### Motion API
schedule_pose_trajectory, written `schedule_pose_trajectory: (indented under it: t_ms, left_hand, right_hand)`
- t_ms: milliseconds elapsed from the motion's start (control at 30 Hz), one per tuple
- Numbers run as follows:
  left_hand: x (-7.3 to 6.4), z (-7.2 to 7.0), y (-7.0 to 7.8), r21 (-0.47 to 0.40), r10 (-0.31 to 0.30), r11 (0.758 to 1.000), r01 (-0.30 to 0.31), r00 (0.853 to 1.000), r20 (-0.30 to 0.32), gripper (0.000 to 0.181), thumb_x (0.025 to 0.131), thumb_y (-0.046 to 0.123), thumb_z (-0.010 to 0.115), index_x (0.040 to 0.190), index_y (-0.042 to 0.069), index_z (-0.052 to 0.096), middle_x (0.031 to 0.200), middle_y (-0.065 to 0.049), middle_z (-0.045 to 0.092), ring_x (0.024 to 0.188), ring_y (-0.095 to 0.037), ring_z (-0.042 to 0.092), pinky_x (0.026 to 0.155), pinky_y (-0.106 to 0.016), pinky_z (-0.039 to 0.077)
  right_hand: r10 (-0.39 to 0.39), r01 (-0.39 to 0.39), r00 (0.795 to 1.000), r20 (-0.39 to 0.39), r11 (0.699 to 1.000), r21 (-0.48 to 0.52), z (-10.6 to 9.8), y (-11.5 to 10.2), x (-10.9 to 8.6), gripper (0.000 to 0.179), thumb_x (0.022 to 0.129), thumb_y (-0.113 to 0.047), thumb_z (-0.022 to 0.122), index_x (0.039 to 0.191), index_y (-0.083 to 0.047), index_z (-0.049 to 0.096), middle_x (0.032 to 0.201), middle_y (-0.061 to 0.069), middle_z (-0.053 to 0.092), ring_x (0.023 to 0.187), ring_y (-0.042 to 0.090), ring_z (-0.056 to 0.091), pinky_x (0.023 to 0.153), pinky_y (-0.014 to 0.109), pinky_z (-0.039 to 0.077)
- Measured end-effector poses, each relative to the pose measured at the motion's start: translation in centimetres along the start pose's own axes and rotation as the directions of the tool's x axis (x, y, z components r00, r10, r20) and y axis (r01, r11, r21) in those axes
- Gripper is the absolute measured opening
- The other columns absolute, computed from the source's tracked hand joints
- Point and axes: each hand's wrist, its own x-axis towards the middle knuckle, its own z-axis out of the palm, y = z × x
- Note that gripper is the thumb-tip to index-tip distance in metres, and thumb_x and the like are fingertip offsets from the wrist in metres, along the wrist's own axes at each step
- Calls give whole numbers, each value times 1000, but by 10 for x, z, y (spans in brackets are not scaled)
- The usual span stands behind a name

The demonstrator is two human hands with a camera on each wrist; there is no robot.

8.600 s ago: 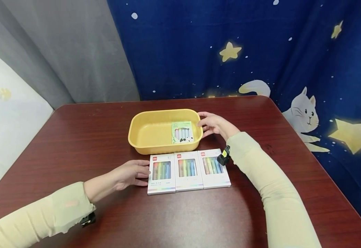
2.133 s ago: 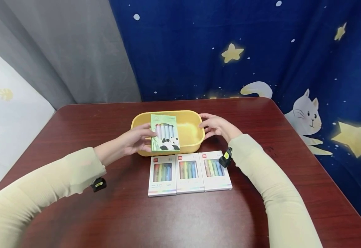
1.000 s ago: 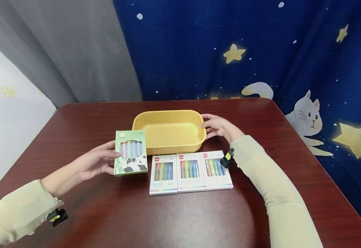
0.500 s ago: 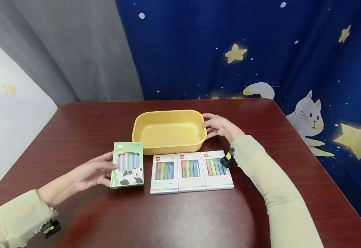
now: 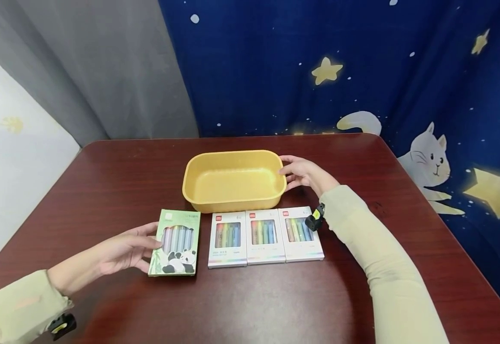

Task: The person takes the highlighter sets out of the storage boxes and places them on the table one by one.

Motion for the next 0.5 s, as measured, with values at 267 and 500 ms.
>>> schedule_pose_trajectory:
  t_ms: [267,500]
  left_hand:
    - [10,5,-4,-11,-40,999,39,995,-95,63,91,2,46,142,2,8,106,-13,58,98,-31,60,77,-52,50]
    - [20,7,-4,0,-46,999,46,993,-108,63,91,2,44,142,1,8,106,-13,59,97,-30,61,76,-50,51]
  right_hand:
    - [2,-2,1000,2,1000,-4,0,-1,-2,65,91,-1,50,146,-17,18,112,13,46,84,22,62,69,40,55]
    - [10,-10,1000,-10,1000,-10,0,-2,-2,66,91,-2,50,146,-18,18,115,15,44,85,22,62,69,41,55]
